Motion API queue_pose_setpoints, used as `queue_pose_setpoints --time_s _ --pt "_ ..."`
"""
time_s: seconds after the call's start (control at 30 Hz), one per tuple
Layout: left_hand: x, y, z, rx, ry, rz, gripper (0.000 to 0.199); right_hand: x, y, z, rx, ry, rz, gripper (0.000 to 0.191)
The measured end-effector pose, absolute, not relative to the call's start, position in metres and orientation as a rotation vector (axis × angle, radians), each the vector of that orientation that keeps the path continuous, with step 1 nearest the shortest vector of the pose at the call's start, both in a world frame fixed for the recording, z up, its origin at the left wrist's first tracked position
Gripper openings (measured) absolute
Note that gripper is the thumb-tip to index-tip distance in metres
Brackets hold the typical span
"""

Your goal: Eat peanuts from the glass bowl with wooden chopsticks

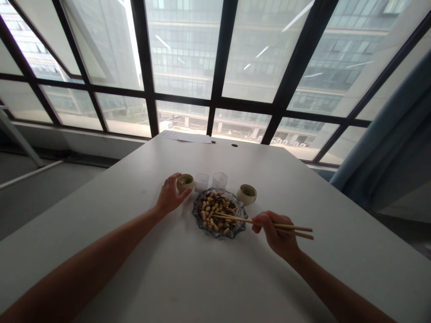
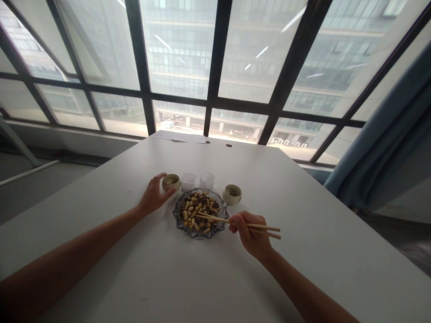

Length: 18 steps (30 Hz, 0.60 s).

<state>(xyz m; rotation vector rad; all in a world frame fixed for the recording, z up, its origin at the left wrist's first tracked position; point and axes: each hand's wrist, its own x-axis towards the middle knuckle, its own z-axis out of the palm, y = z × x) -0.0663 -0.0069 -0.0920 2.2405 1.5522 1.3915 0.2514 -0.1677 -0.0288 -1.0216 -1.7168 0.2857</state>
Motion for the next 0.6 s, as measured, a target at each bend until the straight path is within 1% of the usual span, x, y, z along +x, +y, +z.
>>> queue_pose_setpoints --time_s 0.1,0.2,0.4,0.6 --pt "-0.068 -0.003 -0.094 2.099 1.546 1.300 0.076 0.250 -0.171 -0.033 -1.005 -1.718 0.254 0.039" --pt "-0.069 -0.002 -0.093 2.036 1.558 1.204 0.082 0.247 -0.174 -0.031 -0.959 -1.773 0.201 0.040" --pt "-0.070 -0.001 -0.091 2.043 1.578 1.153 0.081 0.241 -0.181 -0.016 -0.896 -1.948 0.062 0.039" --pt "-0.069 0.000 -0.092 2.039 1.588 1.151 0.081 0.244 -0.182 -0.010 -0.913 -2.008 0.027 0.043"
